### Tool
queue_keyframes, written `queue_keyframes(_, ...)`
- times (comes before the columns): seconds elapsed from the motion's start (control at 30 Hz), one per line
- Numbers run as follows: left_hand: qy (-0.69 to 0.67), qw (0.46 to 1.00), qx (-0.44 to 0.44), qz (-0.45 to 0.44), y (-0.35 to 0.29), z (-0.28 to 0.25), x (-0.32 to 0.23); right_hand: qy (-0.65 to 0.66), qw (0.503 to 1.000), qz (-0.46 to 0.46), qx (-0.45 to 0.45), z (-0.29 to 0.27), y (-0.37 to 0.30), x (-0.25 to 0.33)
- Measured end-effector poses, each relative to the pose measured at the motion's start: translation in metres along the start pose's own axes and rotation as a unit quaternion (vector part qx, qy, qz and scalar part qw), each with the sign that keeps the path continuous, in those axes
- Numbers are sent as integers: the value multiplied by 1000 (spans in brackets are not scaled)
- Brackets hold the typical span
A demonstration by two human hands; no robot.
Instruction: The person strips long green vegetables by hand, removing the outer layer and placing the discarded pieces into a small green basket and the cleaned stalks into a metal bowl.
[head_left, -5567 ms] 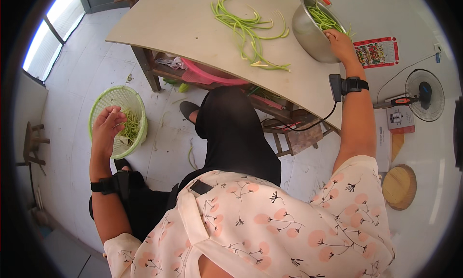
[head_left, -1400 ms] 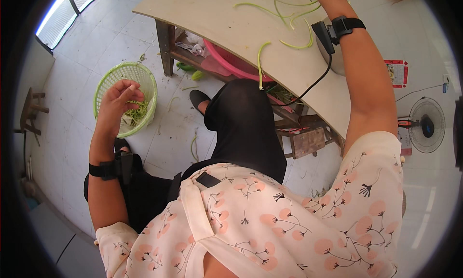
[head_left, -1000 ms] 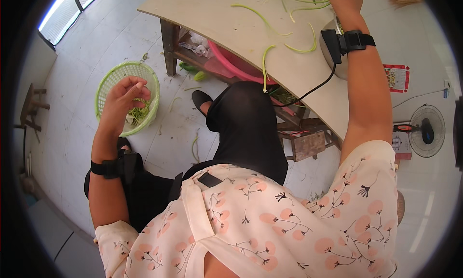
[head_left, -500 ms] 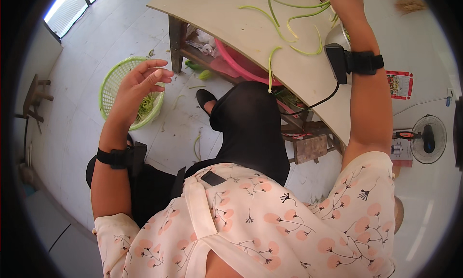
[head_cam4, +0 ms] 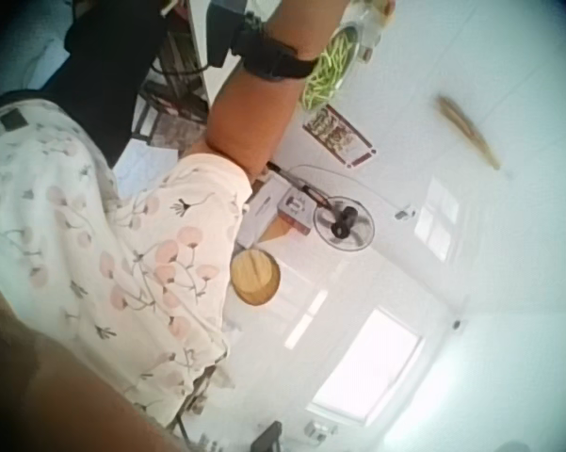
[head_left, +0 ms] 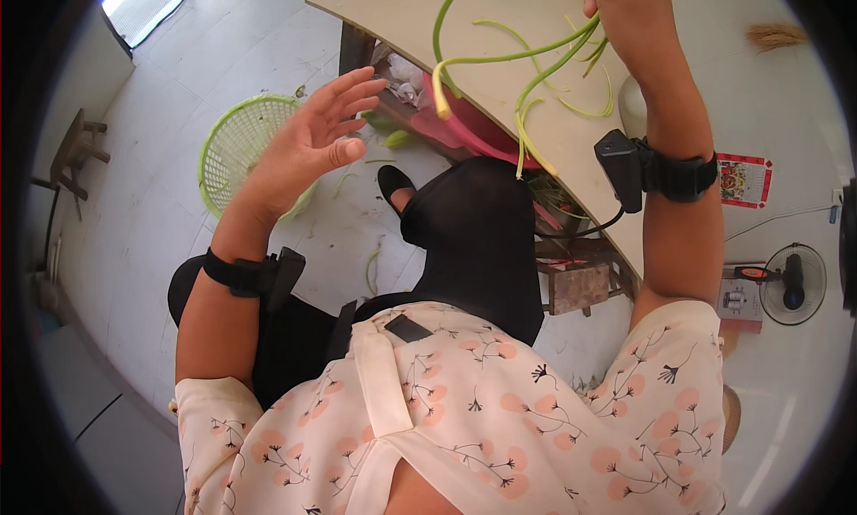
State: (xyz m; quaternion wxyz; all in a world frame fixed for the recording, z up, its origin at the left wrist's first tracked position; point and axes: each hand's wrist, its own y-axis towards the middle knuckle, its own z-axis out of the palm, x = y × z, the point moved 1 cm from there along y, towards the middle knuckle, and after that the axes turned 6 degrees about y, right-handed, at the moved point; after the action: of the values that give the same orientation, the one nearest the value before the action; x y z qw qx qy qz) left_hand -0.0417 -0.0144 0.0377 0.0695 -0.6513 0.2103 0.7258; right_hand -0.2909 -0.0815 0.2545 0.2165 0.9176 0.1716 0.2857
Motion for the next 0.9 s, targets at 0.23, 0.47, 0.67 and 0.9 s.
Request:
queue_keyframes(0.23, -8, 997, -6, 77, 3, 15, -13, -2, 998, -19, 51, 29, -11, 9)
queue_keyframes(0.47, -112, 990, 73, 36, -1, 28, -34, -10, 995, -53, 89, 40, -18, 5)
queue_keyframes(0.67, -198, 975, 100, 22, 2, 30, -31, -133, 972, -188, 43, 36, -23, -21)
queue_keyframes(0.9, -161, 986, 34, -37, 1, 32, -42, -177, 978, -78, 75, 21, -24, -37)
